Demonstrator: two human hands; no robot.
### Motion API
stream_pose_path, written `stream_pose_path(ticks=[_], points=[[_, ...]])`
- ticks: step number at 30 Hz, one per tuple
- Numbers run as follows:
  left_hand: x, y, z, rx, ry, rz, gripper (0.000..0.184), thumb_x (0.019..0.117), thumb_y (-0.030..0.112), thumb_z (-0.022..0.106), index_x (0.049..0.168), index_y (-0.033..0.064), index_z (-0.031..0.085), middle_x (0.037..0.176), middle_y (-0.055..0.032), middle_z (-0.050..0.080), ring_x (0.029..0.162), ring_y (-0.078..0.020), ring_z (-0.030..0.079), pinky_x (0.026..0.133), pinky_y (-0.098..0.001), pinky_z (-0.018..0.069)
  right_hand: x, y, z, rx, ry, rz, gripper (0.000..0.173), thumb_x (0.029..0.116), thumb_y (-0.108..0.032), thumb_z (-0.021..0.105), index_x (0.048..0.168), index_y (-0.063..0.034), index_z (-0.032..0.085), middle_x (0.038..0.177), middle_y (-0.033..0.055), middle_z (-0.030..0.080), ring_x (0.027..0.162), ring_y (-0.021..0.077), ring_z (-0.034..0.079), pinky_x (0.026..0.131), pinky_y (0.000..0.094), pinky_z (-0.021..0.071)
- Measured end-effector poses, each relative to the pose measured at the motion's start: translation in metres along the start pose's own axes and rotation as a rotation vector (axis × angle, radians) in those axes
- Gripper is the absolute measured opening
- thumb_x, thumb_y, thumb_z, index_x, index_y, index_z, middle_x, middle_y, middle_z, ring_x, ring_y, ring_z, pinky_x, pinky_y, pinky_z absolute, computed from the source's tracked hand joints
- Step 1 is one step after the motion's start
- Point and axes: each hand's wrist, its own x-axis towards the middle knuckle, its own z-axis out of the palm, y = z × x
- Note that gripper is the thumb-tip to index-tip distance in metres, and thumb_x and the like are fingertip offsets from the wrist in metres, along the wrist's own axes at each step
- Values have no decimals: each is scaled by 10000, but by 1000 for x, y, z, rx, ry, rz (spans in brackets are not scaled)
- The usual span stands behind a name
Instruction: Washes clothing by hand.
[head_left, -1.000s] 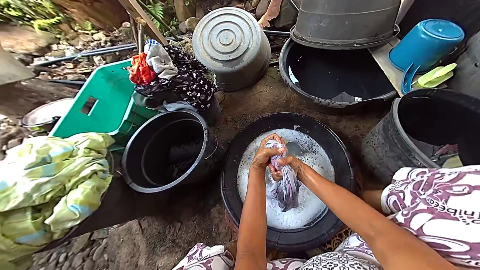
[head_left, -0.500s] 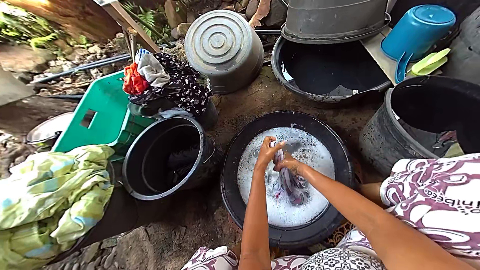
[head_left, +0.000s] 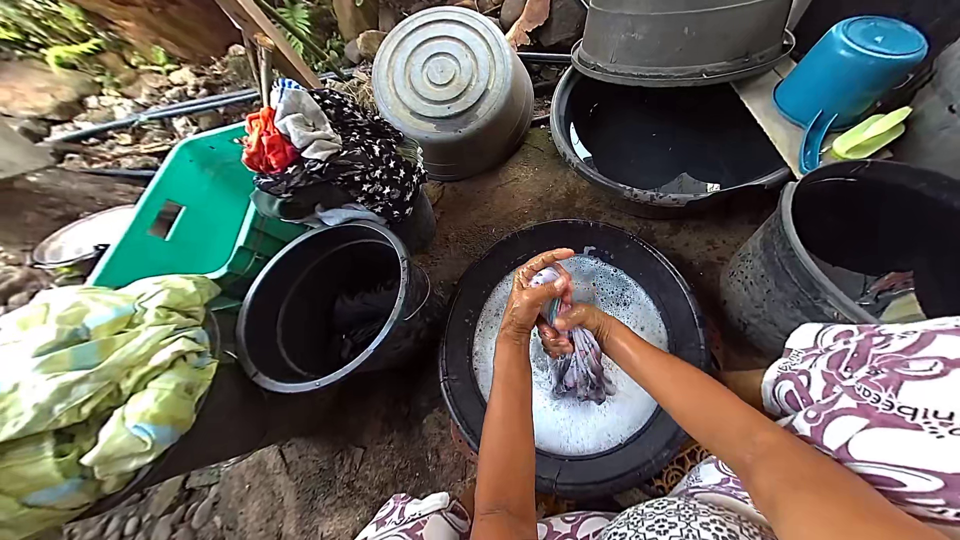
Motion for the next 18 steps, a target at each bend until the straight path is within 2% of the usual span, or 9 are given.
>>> stream_pose_path(ticks=[2, 4, 6, 8, 10, 11, 14, 16, 18], points=[[2, 0, 2, 93, 72, -21, 308, 891, 112, 584, 1170, 51, 700, 653, 75, 648, 565, -38, 610, 598, -219, 550, 3, -9, 7, -183, 186, 24, 179, 754, -265, 799, 764, -229, 624, 584, -123, 591, 485, -8, 528, 504, 191, 463], [4, 0, 8, 165, 188, -43, 213, 960, 107, 518, 1031, 32, 704, 595, 80, 592, 513, -27, 563, 545, -200, 521, 6, -14, 17, -351, 402, 57, 257, 728, -48, 715, 925, -150, 585, 654, -88, 637, 531, 11, 567, 553, 198, 513], [7, -6, 10, 203, 298, -53, 259, 1010, 99, 463, 862, 46, 669, 534, 73, 555, 454, -25, 531, 490, -192, 499, 9, -13, 25, -523, 587, 109, 447, 725, 55, 663, 1132, -59, 517, 754, -45, 594, 606, 11, 552, 596, 194, 496], [9, -16, 7, 216, 379, -77, 351, 1044, 135, 423, 746, 85, 602, 496, 66, 513, 422, -38, 503, 462, -206, 483, 12, -8, 27, -645, 698, 135, 716, 760, 71, 679, 1423, 31, 410, 1063, 85, 612, 859, 57, 594, 767, 234, 515], [11, -24, 6, 209, 464, -128, 432, 1095, 177, 362, 702, 101, 524, 481, 52, 484, 402, -50, 491, 441, -210, 477, 16, -1, 24, -708, 750, 159, 866, 797, 69, 695, 1555, 48, 278, 1411, 217, 534, 1228, 170, 564, 1041, 317, 472], [12, -28, 6, 188, 505, -149, 459, 1112, 190, 325, 689, 108, 484, 472, 45, 471, 386, -55, 482, 425, -209, 471, 18, 3, 22, -763, 789, 187, 834, 815, 51, 712, 1545, 63, 307, 1437, 253, 520, 1294, 237, 537, 1096, 373, 435], [12, -39, 5, 97, 591, -164, 526, 1121, 197, 254, 622, 146, 414, 439, 39, 454, 353, -71, 463, 400, -225, 458, 20, 12, 19, -947, 874, 308, 657, 901, -106, 723, 1471, 72, 449, 1356, 278, 584, 1283, 339, 554, 1107, 468, 417], [10, -45, 4, 70, 610, -150, 541, 1113, 175, 228, 600, 160, 398, 428, 41, 463, 347, -72, 471, 398, -231, 460, 18, 20, 16, -1020, 934, 306, 517, 927, -207, 716, 1321, 99, 581, 1243, 287, 644, 1209, 369, 604, 1062, 507, 446], [10, -50, 5, 57, 628, -129, 546, 1104, 156, 222, 582, 168, 384, 423, 35, 470, 345, -75, 471, 398, -238, 457, 18, 24, 13, -1063, 968, 324, 475, 936, -258, 693, 1246, 95, 622, 1170, 280, 666, 1150, 376, 630, 1018, 530, 467]])
